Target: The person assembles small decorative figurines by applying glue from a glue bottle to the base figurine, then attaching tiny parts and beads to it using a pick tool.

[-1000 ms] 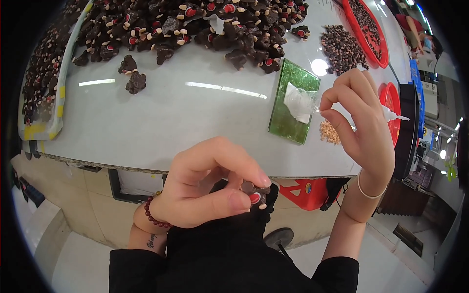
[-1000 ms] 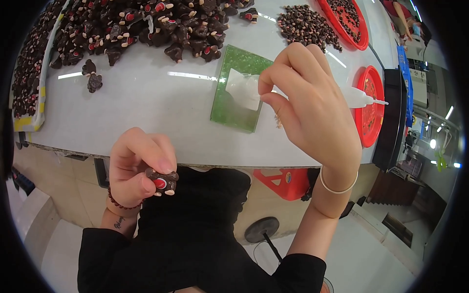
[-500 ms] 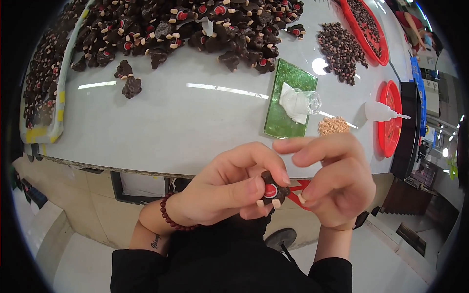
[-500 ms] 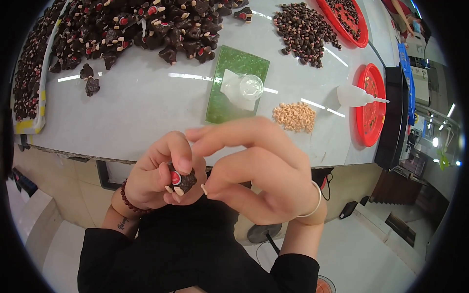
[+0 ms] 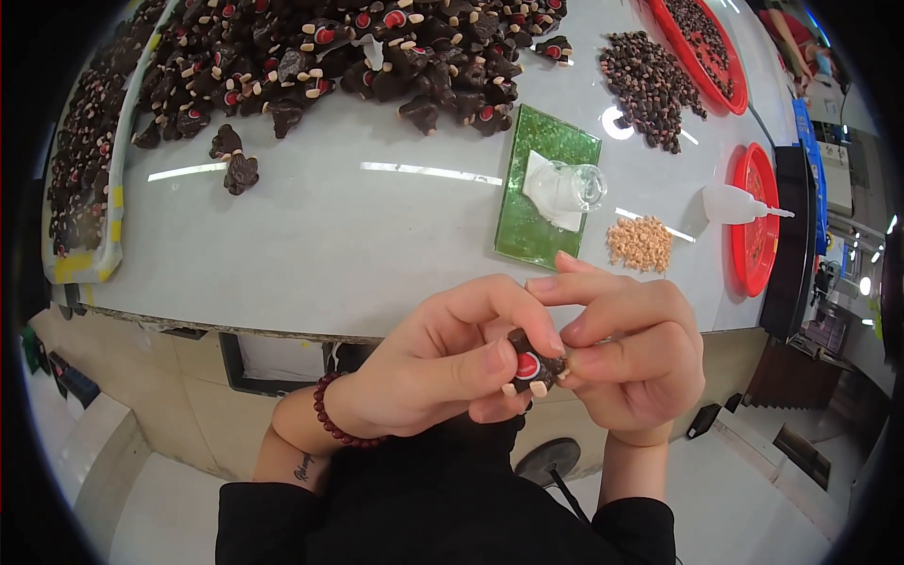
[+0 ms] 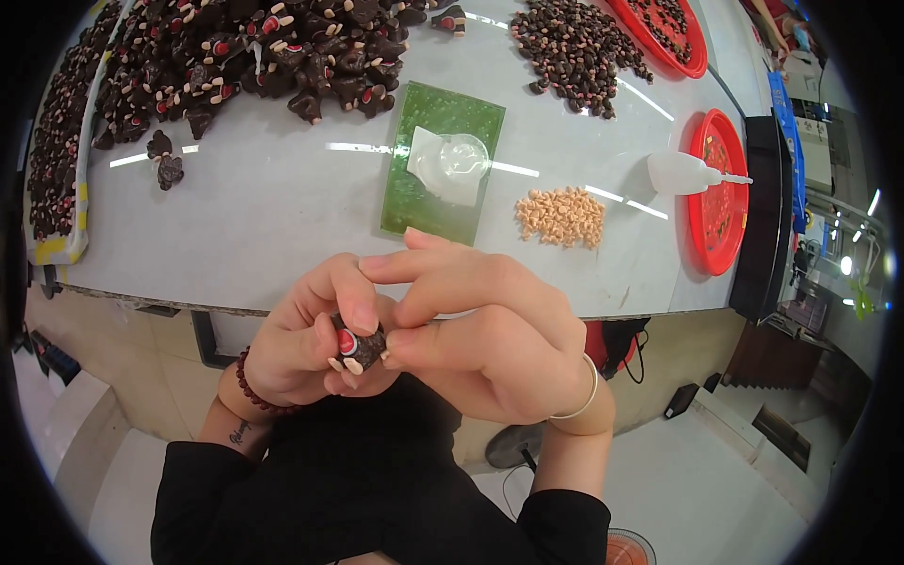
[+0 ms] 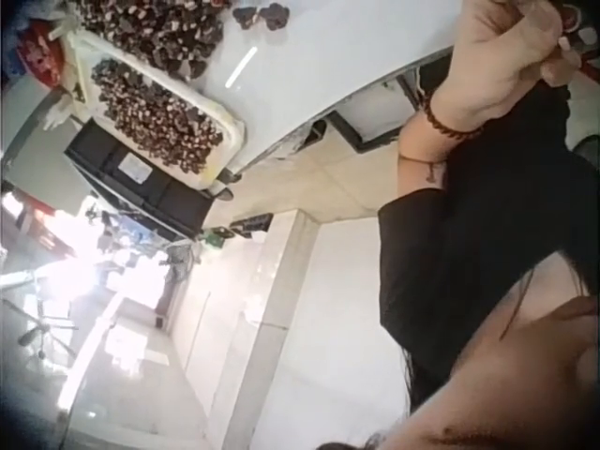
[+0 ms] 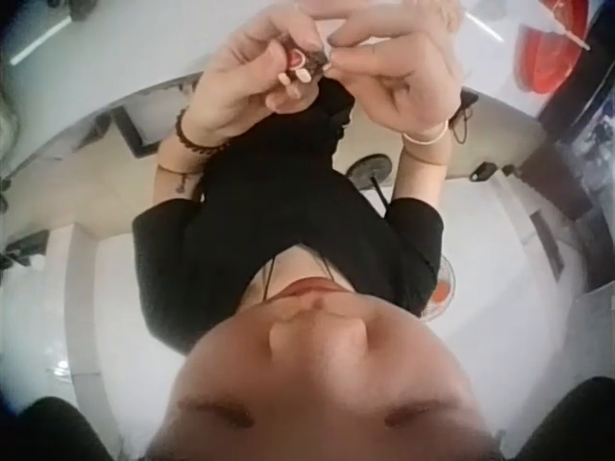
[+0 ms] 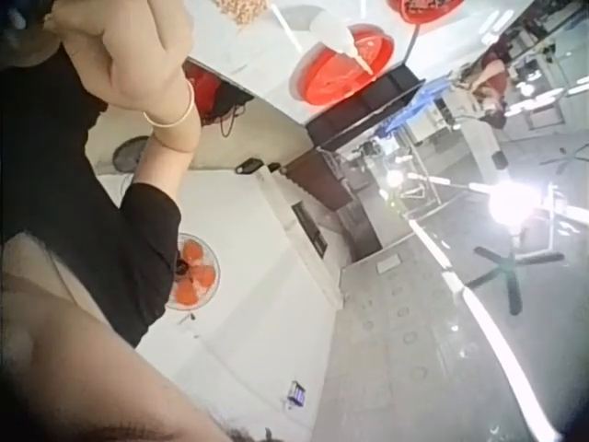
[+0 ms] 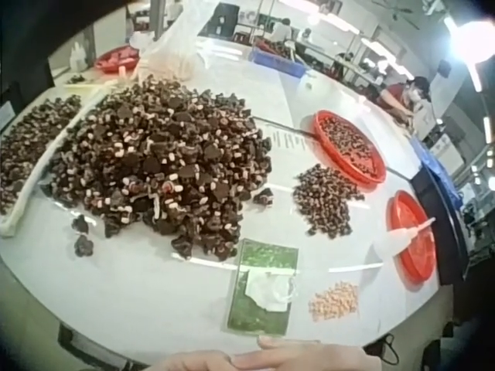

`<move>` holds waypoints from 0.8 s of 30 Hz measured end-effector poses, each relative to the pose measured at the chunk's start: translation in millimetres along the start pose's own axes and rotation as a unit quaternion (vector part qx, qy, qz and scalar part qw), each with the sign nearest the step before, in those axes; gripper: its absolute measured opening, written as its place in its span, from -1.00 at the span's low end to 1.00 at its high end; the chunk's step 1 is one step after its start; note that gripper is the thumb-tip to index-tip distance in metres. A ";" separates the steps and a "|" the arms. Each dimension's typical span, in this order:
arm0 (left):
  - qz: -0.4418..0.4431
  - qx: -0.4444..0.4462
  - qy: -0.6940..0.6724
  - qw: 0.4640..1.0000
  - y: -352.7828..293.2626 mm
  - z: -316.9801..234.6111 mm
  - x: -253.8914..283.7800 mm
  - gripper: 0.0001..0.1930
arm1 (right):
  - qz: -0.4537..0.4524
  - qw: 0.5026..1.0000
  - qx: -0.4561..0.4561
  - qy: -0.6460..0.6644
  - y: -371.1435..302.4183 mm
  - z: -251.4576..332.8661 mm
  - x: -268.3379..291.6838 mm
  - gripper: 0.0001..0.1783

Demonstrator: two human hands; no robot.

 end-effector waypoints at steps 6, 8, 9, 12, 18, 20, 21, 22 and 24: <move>-0.025 0.019 0.019 0.999 -0.1 0.2 -0.2 -0.75 | -0.002 0.999 -0.034 0.014 -0.1 -3.2 3.1 -0.73; -0.030 0.024 0.020 0.999 -1.4 0.4 2.3 -0.75 | 0.014 0.998 -0.047 0.030 0.8 -8.5 4.9 -0.73; -0.021 0.041 0.009 0.999 -1.5 2.8 1.5 -0.75 | 0.040 0.994 -0.041 0.088 2.0 -10.8 5.7 -0.80; -0.005 0.067 -0.066 0.996 -0.7 11.2 -1.4 -0.76 | 0.060 0.990 -0.044 0.121 6.2 -13.4 24.1 -0.83; 0.004 0.071 -0.206 0.976 2.8 9.6 -4.9 -0.80 | -0.039 0.915 -0.044 -0.399 29.6 -61.2 98.2 -0.84; 0.005 0.064 -0.228 0.972 1.7 7.5 -5.8 -0.79 | -0.022 0.892 -0.154 -0.425 24.6 -86.4 107.2 -0.81; 0.004 0.064 -0.233 0.970 1.5 7.2 -6.0 -0.79 | -0.021 0.891 -0.153 -0.426 22.1 -90.3 107.8 -0.81; 0.003 0.064 -0.238 0.969 1.3 6.9 -6.2 -0.78 | -0.017 0.885 -0.157 -0.439 19.6 -94.2 108.1 -0.80; -0.005 0.060 -0.226 0.972 0.0 6.0 -5.7 -0.78 | -0.011 0.877 -0.157 -0.453 18.9 -96.2 106.6 -0.80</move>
Point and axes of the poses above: each hand's wrist, its own y-axis towards the middle knuckle, its own x-axis out of the back of the hand, z = x × y, the point moved 6 cm from there along y, towards the middle knuckle, and after that the axes turned 4 degrees about z, right-handed, at the moved point
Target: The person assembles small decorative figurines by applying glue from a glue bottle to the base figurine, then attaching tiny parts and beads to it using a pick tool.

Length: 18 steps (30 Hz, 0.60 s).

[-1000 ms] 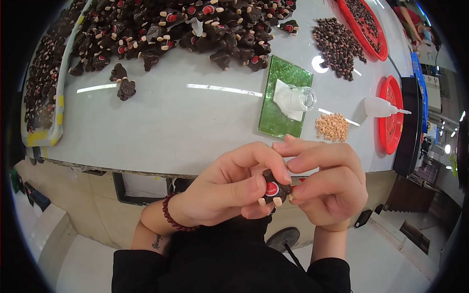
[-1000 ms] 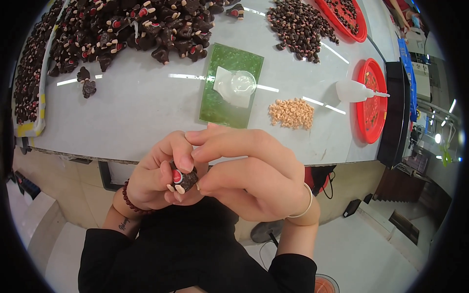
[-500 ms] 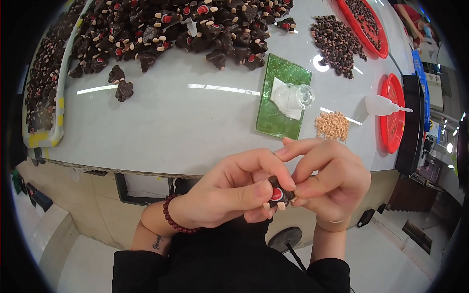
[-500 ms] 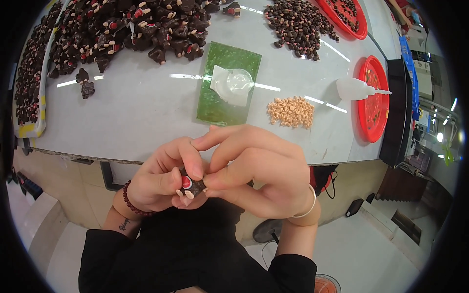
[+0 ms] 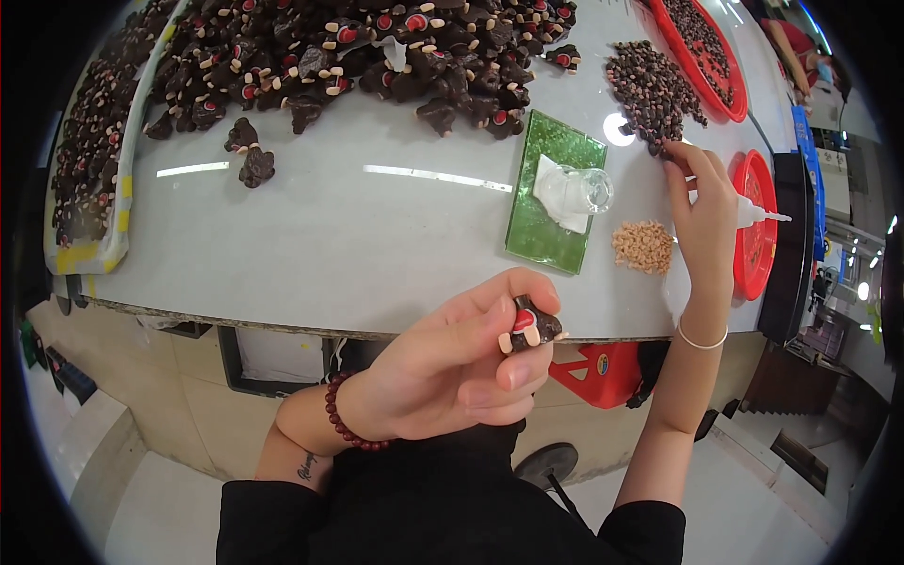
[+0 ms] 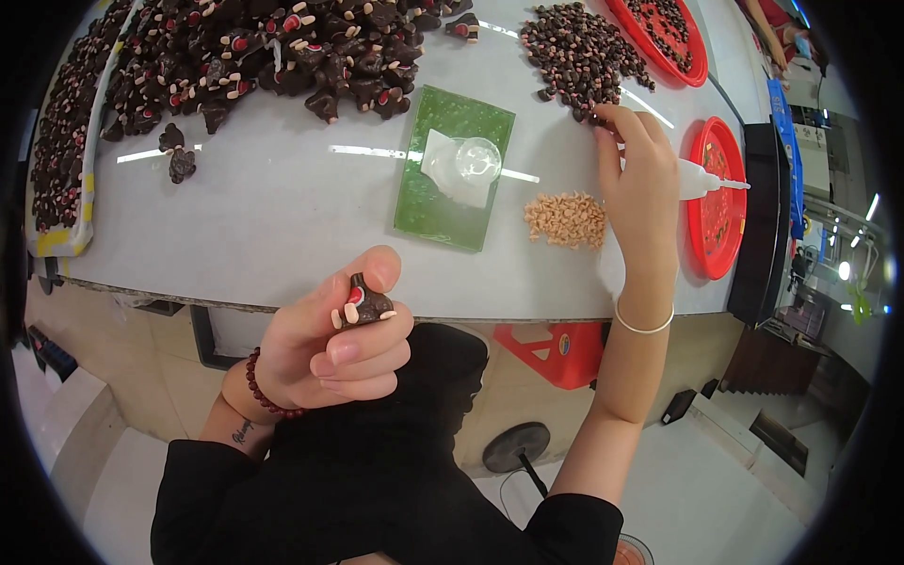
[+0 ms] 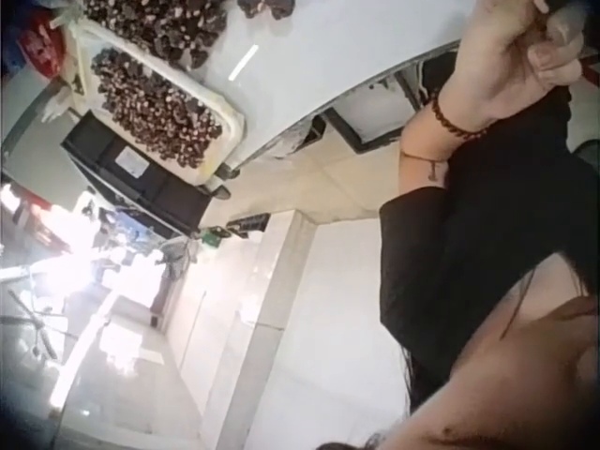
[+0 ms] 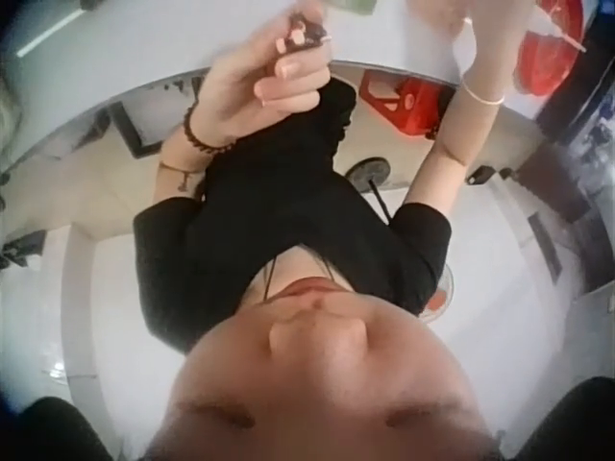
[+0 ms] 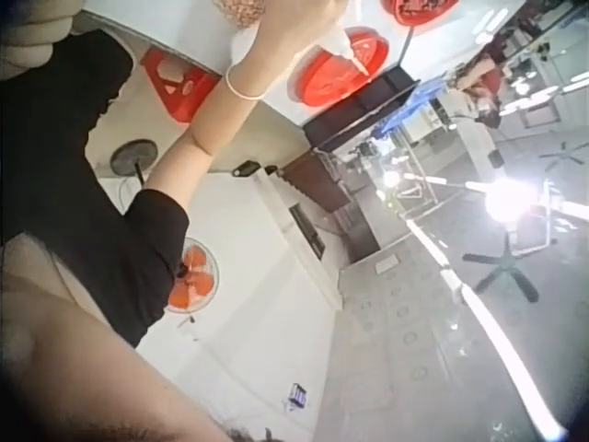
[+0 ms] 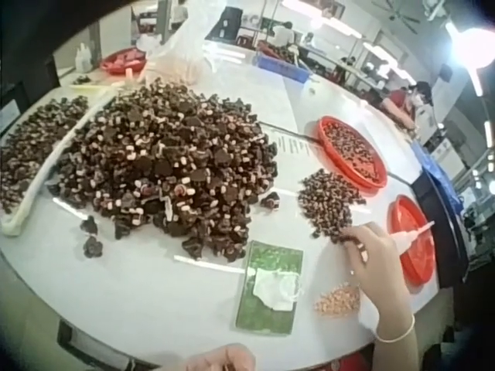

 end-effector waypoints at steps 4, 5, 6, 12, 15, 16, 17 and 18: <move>-0.004 -0.015 0.068 0.998 -1.2 -4.2 2.5 -0.79 | -0.011 1.000 -0.009 0.027 -0.8 -4.0 -1.3 -0.81; -0.004 -0.014 0.068 0.998 -1.5 -4.7 2.5 -0.79 | -0.018 0.999 -0.015 0.041 -1.8 -4.4 0.3 -0.81; -0.004 -0.016 0.090 0.996 -2.3 -6.1 3.0 -0.78 | -0.025 0.998 -0.019 0.056 -2.3 -4.9 0.7 -0.82; -0.001 -0.027 0.144 0.989 -4.0 -10.9 1.7 -0.76 | 0.011 0.998 -0.040 0.057 -16.2 -5.8 7.2 -0.81; -0.016 -0.029 0.169 0.985 -3.8 -9.1 -0.1 -0.77 | 0.020 0.999 -0.046 0.002 -17.9 -4.9 3.6 -0.81; -0.035 -0.028 0.186 0.982 -3.9 -8.8 0.2 -0.77 | 0.019 0.999 -0.047 0.002 -18.5 -5.0 3.8 -0.81; -0.036 -0.027 0.187 0.981 -3.0 -8.2 -1.2 -0.77 | 0.009 0.998 -0.033 0.049 -19.0 -4.0 5.0 -0.81; -0.049 -0.038 0.249 0.967 -2.2 -10.7 -1.4 -0.76 | 0.000 0.995 -0.019 0.096 -18.7 -2.9 5.2 -0.80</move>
Point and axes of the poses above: each hand's wrist, its own y-axis towards the middle knuckle, its own x-axis out of the back of the hand, z = x × y, the point moved 6 cm from there along y, towards the middle knuckle, and after that the axes turned 4 degrees about z, right-handed, at the moved point
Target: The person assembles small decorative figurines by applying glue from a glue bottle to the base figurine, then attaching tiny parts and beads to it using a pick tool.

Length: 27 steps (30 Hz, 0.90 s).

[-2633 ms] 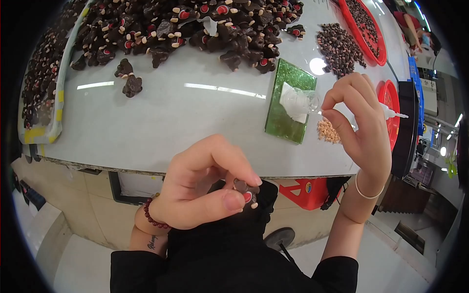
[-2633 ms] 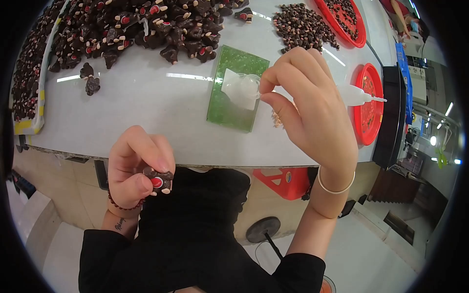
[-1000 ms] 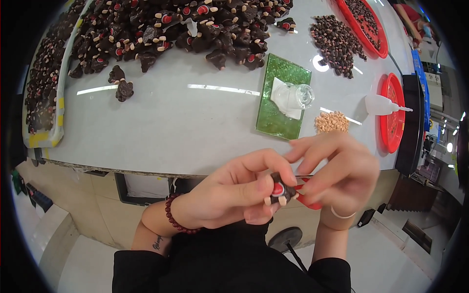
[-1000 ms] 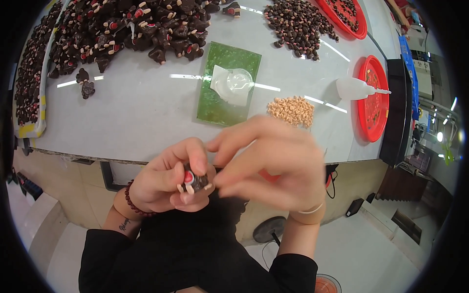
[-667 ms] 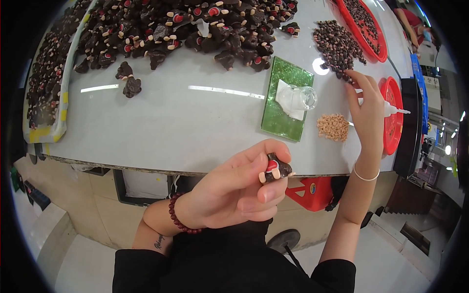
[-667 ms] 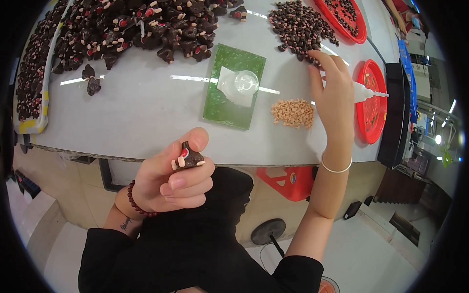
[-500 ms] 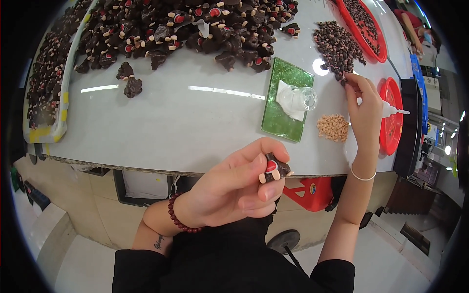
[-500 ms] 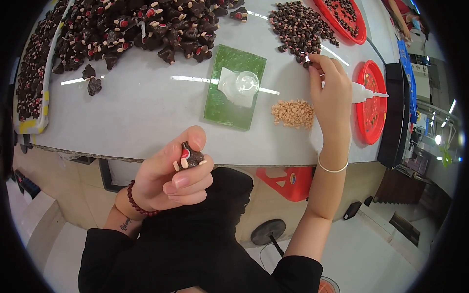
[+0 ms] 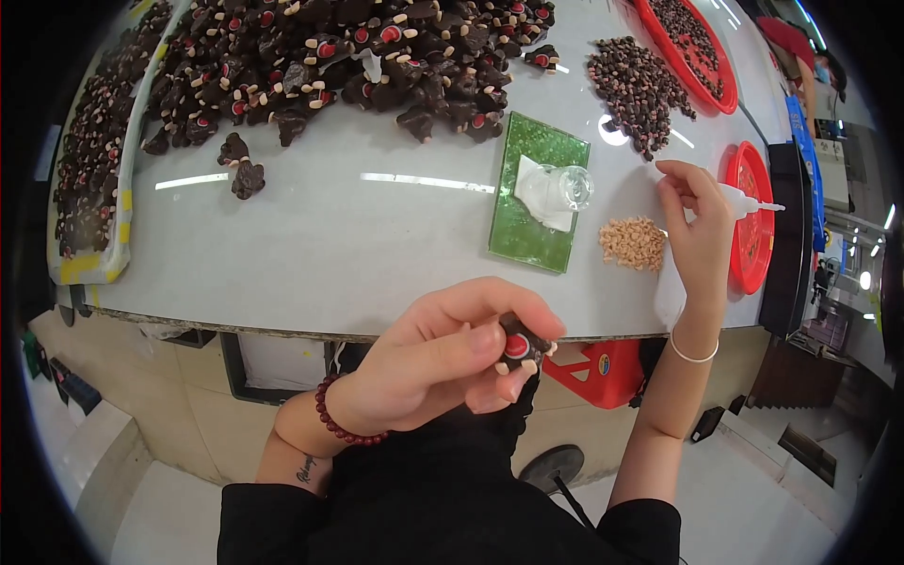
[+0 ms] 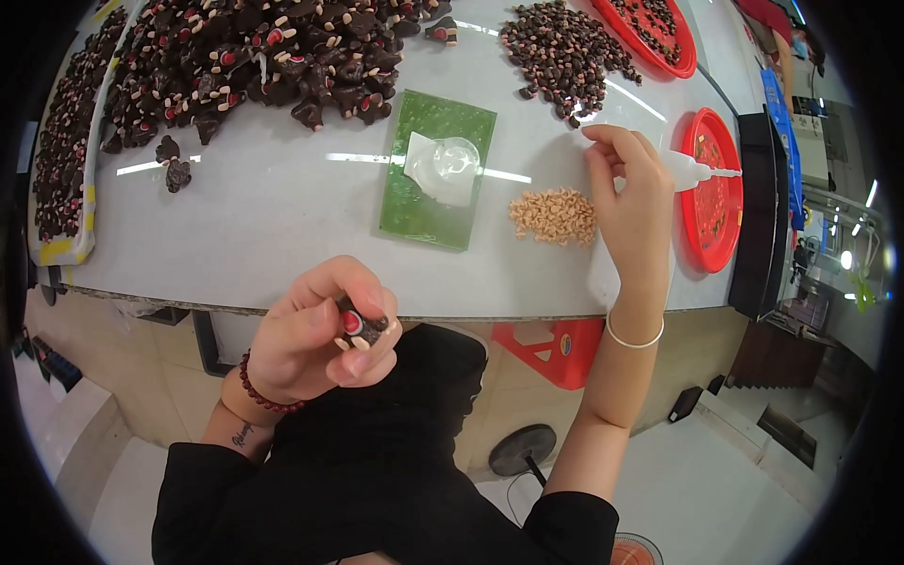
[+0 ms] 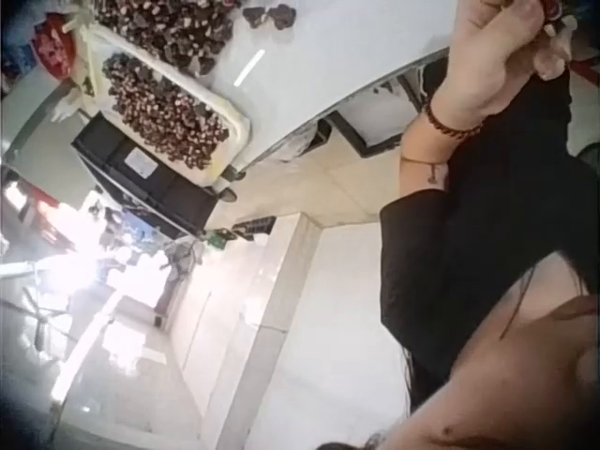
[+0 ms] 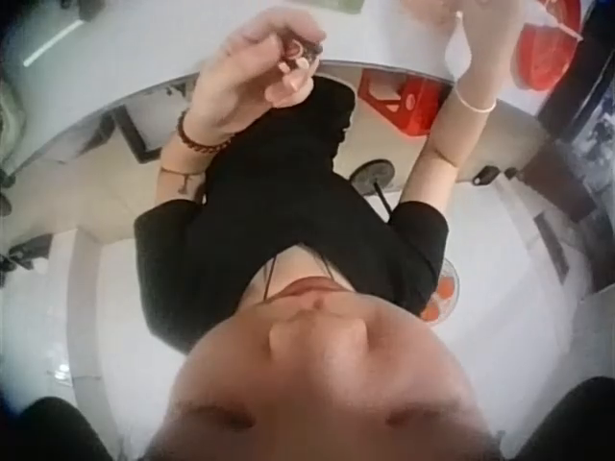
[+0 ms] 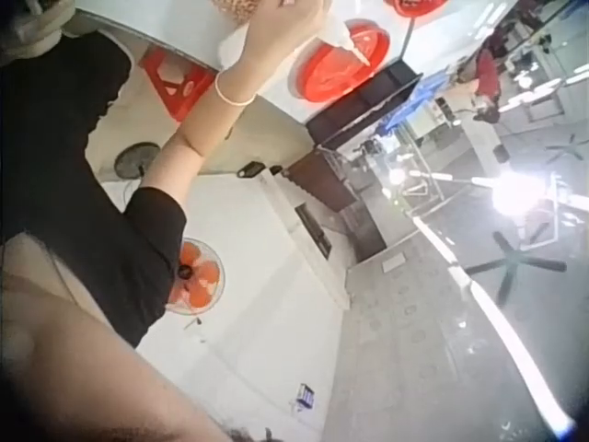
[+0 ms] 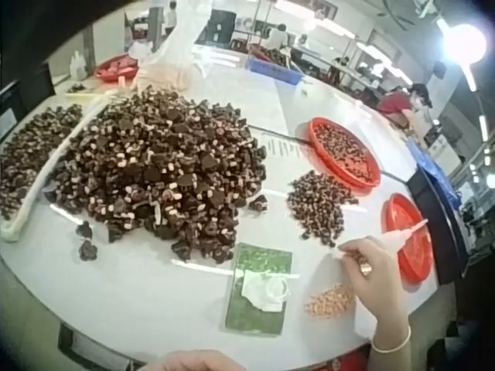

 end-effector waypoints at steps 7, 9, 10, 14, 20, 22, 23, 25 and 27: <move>-0.056 0.033 0.325 0.943 6.7 0.6 -7.5 -0.72 | -0.050 0.931 0.133 0.336 -51.6 97.4 13.3 -0.75; -0.039 0.034 0.260 0.964 9.3 7.6 -6.4 -0.74 | -0.026 0.932 0.188 0.309 -61.4 123.9 5.5 -0.77; -0.036 0.072 0.232 0.969 8.8 16.0 -0.9 -0.74 | -0.032 0.927 0.206 0.311 -64.9 127.6 1.8 -0.77; -0.011 0.100 0.189 0.977 9.5 25.2 1.9 -0.75 | -0.038 0.898 0.223 0.377 -75.3 120.7 -5.8 -0.78; -0.016 0.063 0.178 0.982 17.6 34.4 -2.6 -0.80 | -0.061 0.880 0.194 0.429 -78.6 111.1 -9.2 -0.78; -0.026 0.036 0.183 0.982 17.9 32.5 0.1 -0.82 | -0.052 0.874 0.146 0.461 -78.1 111.4 -13.5 -0.75; -0.027 -0.001 0.271 0.962 17.6 26.9 0.5 -0.83 | -0.043 0.865 0.098 0.490 -76.7 108.3 -16.1 -0.72; -0.027 -0.038 0.356 0.933 17.3 19.7 -1.4 -0.84 | -0.009 0.896 0.094 0.434 -70.2 105.7 -10.7 -0.69; -0.005 -0.106 0.462 0.881 17.7 8.8 -9.2 -0.86 | 0.025 0.922 0.089 0.377 -66.0 101.3 -12.1 -0.66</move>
Point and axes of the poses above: each hand's wrist, its own y-axis towards the middle knuckle, its own x-axis out of the back of the hand, z = x × y, the point moved 6 cm from there along y, towards the middle knuckle, and after that the axes turned 4 degrees about z, right-handed, at the moved point
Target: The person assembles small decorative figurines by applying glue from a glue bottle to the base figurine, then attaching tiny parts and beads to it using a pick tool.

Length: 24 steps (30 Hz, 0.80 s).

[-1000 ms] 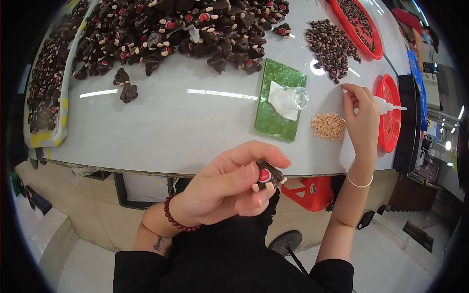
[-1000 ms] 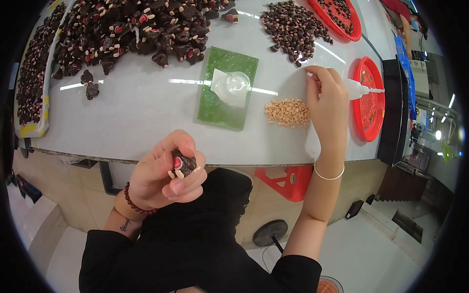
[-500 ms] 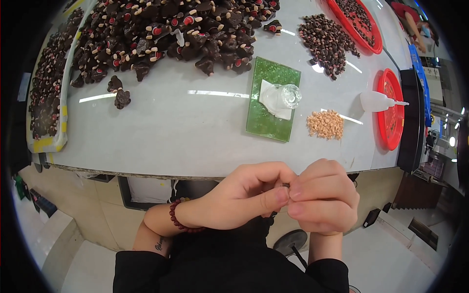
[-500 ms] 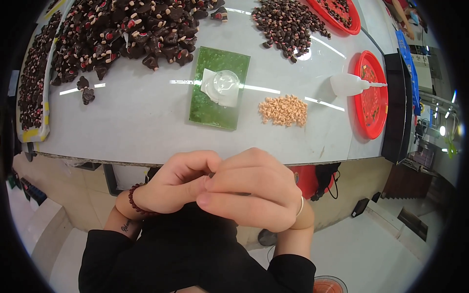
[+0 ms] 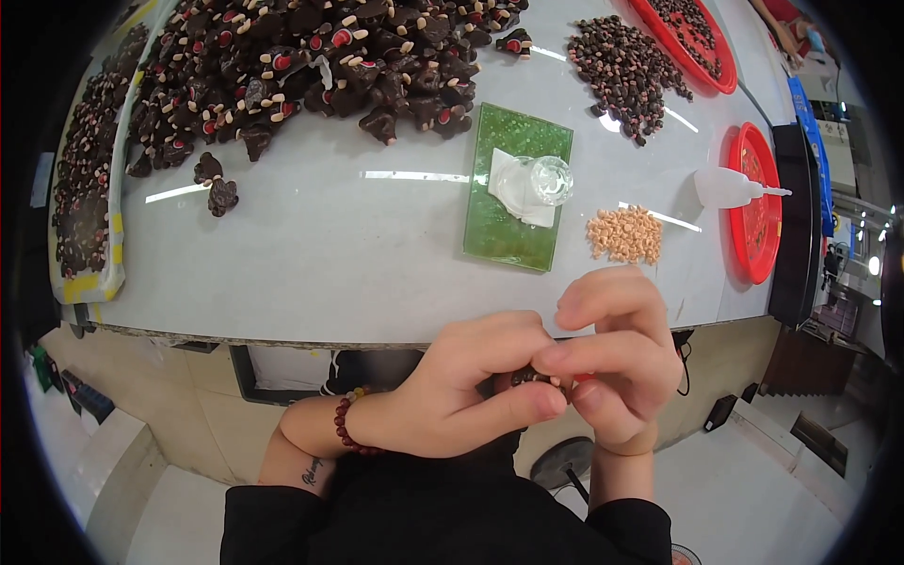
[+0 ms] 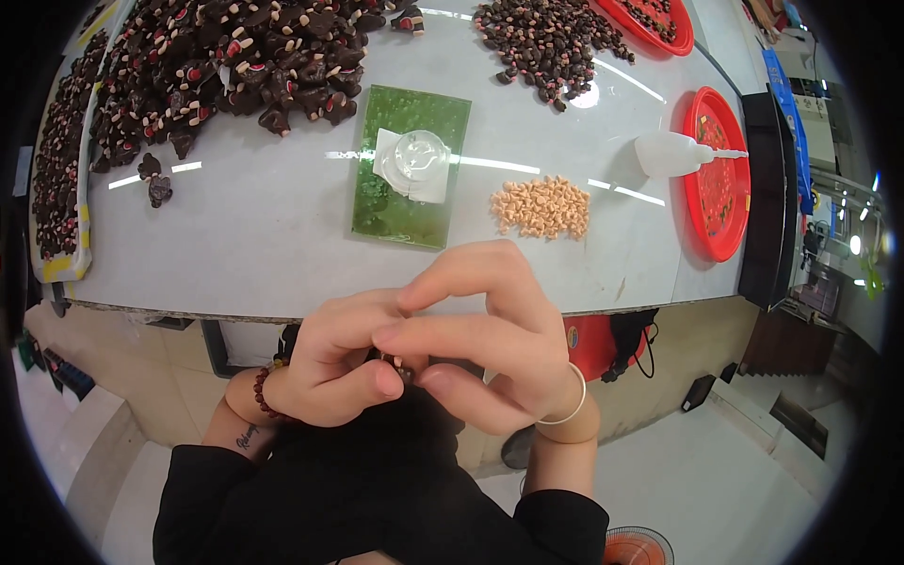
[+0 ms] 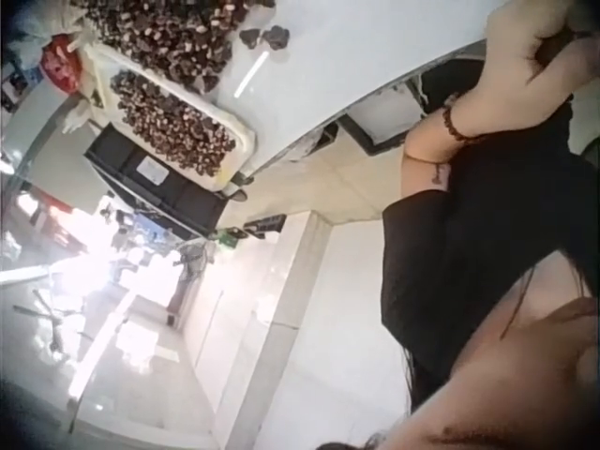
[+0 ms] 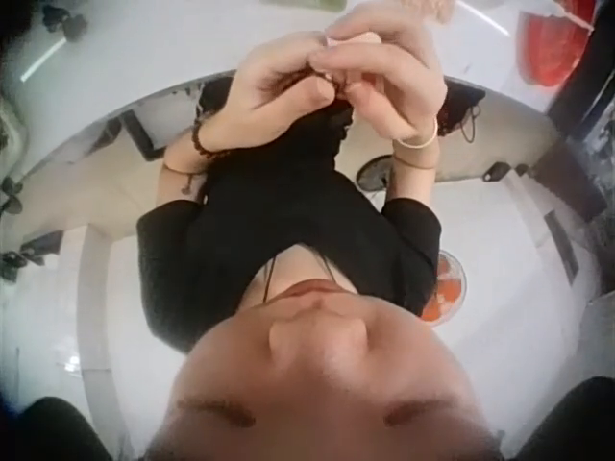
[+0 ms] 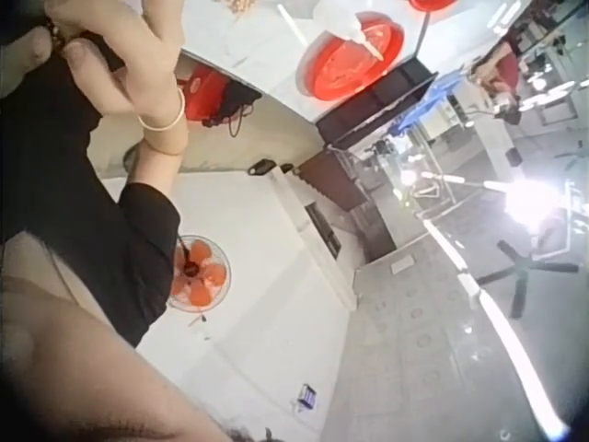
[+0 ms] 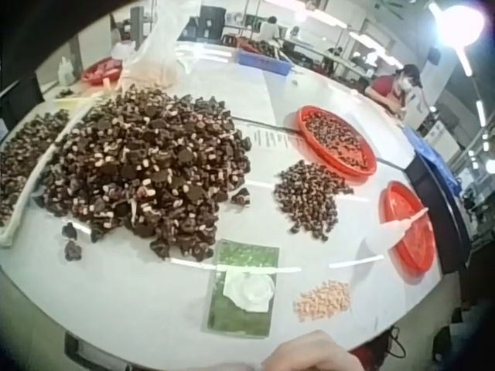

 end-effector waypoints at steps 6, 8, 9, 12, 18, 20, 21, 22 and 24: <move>0.017 0.021 0.028 0.999 0.2 0.8 4.6 -0.86 | 0.019 0.997 0.062 -0.040 -3.7 6.4 -1.3 -0.70; 0.016 0.019 0.033 0.999 1.0 -1.4 5.2 -0.86 | 0.001 0.997 0.060 -0.052 -4.0 9.0 0.7 -0.70; 0.012 0.018 0.039 0.999 0.9 -2.9 5.9 -0.87 | 0.002 0.997 0.060 -0.052 -4.3 9.9 0.7 -0.70; -0.004 -0.012 0.103 0.995 1.3 -12.2 6.9 -0.86 | -0.005 0.995 0.060 -0.074 -5.1 13.2 3.2 -0.71; -0.027 -0.053 0.281 0.958 -0.9 -26.7 9.5 -0.83 | -0.005 0.995 0.022 -0.093 -2.0 11.0 4.6 -0.68; -0.029 -0.059 0.305 0.950 -0.6 -30.6 10.1 -0.83 | 0.002 0.994 0.021 -0.106 -0.1 13.3 3.7 -0.66; -0.031 -0.064 0.331 0.941 -0.7 -32.2 10.7 -0.83 | 0.003 0.994 0.021 -0.106 0.5 14.1 3.2 -0.66; -0.033 -0.065 0.331 0.941 -1.5 -31.1 12.8 -0.83 | 0.005 0.991 0.017 -0.130 0.9 14.6 2.4 -0.66; -0.024 -0.077 0.361 0.929 -3.5 -29.0 15.9 -0.78 | 0.008 0.988 0.012 -0.154 3.0 14.6 2.1 -0.66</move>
Point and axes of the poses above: each hand's wrist, its own y-axis towards the middle knuckle, its own x-axis out of the back of the hand, z = x × y, the point moved 6 cm from there along y, towards the middle knuckle, and after that the axes turned 4 degrees about z, right-handed, at the moved point
